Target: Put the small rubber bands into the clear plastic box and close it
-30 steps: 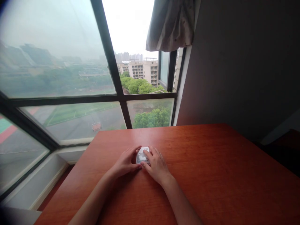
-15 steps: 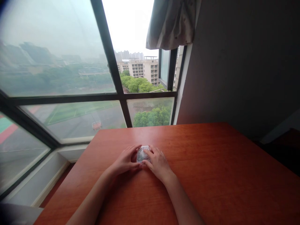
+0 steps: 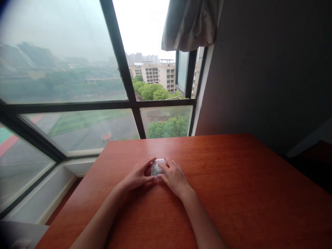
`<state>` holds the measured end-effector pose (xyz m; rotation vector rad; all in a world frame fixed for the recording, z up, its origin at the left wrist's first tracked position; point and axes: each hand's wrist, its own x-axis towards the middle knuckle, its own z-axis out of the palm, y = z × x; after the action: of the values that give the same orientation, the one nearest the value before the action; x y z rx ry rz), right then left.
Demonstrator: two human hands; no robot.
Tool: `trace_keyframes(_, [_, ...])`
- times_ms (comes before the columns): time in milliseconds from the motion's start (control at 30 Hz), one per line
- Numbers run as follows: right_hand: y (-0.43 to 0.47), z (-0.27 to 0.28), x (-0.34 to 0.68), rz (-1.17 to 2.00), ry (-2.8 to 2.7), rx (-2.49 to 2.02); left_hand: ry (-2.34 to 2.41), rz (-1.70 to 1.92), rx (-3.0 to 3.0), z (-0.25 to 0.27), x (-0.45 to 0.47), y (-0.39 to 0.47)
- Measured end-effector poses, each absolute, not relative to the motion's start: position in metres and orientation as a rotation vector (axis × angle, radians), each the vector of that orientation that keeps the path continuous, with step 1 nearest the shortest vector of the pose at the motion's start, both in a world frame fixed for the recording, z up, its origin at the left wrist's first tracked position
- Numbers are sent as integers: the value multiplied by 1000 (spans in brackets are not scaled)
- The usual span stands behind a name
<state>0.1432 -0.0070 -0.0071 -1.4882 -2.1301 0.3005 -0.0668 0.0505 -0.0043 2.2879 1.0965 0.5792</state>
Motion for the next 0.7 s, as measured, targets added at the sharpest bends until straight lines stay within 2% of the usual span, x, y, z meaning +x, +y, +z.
trace_keyframes(700, [-7, -10, 144, 321, -2109, -1474, 1093, 595, 2359, -5, -65, 49])
